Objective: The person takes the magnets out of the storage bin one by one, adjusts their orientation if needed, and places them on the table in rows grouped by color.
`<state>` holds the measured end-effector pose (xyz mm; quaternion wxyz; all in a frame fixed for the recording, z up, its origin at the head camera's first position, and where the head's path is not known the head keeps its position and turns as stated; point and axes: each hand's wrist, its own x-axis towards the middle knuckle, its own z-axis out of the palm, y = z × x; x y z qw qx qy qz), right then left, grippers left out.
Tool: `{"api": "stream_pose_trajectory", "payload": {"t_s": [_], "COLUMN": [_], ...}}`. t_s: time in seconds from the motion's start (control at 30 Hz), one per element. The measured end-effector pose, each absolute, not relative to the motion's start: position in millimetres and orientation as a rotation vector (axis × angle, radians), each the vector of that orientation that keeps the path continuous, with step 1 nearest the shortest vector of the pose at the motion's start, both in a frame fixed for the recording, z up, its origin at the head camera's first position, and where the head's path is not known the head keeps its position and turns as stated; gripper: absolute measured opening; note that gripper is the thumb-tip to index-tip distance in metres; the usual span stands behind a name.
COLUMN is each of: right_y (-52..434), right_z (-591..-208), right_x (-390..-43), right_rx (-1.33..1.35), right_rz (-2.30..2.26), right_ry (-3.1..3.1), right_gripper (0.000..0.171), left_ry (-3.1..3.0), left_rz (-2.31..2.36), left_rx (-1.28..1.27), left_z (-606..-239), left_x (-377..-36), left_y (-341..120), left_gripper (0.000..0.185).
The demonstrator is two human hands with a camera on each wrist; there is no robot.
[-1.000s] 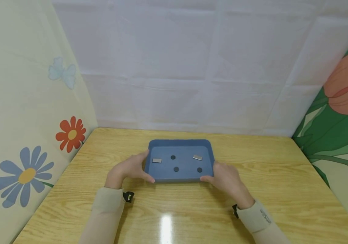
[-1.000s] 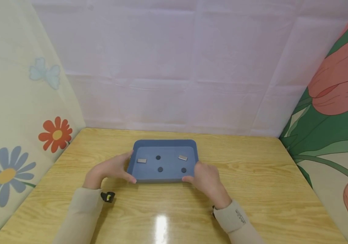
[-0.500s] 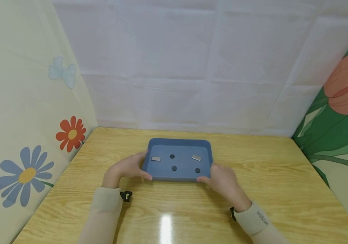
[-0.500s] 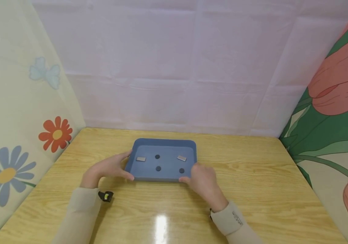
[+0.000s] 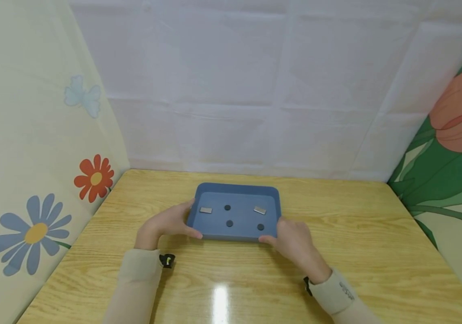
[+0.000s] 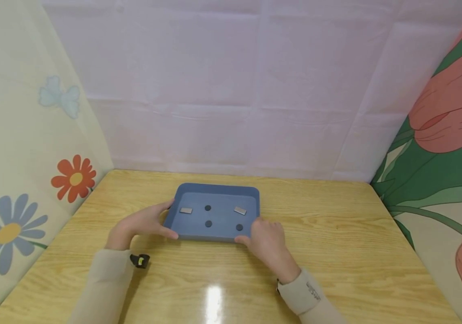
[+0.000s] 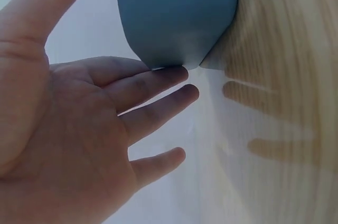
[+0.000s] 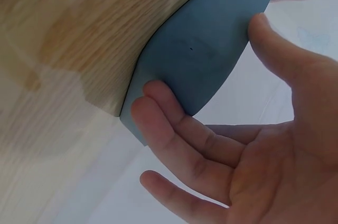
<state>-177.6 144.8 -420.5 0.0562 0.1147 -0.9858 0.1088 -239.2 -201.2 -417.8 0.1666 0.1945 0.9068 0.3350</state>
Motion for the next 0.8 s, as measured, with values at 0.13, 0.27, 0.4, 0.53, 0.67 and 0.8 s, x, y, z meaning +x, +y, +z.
{"api": "stream_pose_trajectory", "payload": {"t_s": [0.13,0.27,0.4,0.53,0.67,0.8], "right_y": [145,146,146,151,159,167], "right_z": [-421,-421,-420,-414,-403,-394], "right_x": [-178,-178,-179,-181,-185,-194], "right_rx": [0.343,0.338,0.346,0.346,0.295,0.272], "right_rz": [0.345,0.361,0.407,0.487,0.54,0.56], "right_ry": [-2.994,-2.998,-3.03,-3.074,-3.079,-3.056], "right_gripper": [0.062,0.061,0.058,0.049,0.055,0.064], "left_ry": [2.616,2.651,2.679,2.7,2.707,2.712], "left_rz": [0.917,0.861,0.812,0.77,0.754,0.745], "left_rx": [0.529,0.5,0.459,0.429,0.426,0.429], "left_z": [-416,-415,-415,-414,-415,-416], "left_x": [-238,-237,-237,-237,-236,-237], "left_y": [-198,-195,-193,-191,-190,-189], "left_gripper": [0.133,0.135,0.138,0.14,0.142,0.141]}}
